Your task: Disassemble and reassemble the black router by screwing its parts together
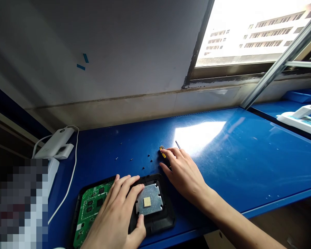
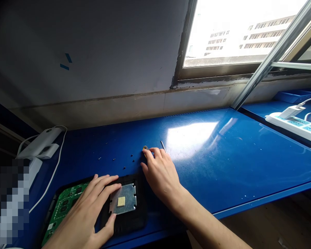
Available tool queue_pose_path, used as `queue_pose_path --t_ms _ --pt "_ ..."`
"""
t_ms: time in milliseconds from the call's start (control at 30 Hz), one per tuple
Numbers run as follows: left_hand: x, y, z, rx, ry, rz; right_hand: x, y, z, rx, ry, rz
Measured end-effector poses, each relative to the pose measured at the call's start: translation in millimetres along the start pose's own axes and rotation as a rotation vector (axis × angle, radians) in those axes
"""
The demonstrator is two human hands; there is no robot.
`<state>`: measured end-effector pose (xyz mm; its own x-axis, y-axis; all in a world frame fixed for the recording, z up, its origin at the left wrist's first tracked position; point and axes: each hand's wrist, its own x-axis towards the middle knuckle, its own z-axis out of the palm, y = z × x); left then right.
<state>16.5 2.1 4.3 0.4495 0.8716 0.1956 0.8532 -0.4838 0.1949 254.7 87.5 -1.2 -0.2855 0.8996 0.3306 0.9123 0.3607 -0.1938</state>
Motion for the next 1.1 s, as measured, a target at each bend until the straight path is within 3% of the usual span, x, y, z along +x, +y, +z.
queue_pose_path --t_ms 467,767,1000,1100 --pt "6.3 4.7 2.7 0.071 0.045 0.019 -0.3 -1.0 0.4 0.009 -0.035 0.04" --pt "-4.7 4.6 4.9 0.14 0.22 0.096 1.5 -3.9 -8.0 0.06 -0.079 0.068" --pt "-22.0 2.5 17.6 0.162 0.32 0.034 7.4 -6.8 -0.9 0.09 -0.077 0.066" --pt "-22.1 1.5 23.8 0.187 0.325 0.009 17.5 -5.7 -8.2 0.121 -0.034 0.059"
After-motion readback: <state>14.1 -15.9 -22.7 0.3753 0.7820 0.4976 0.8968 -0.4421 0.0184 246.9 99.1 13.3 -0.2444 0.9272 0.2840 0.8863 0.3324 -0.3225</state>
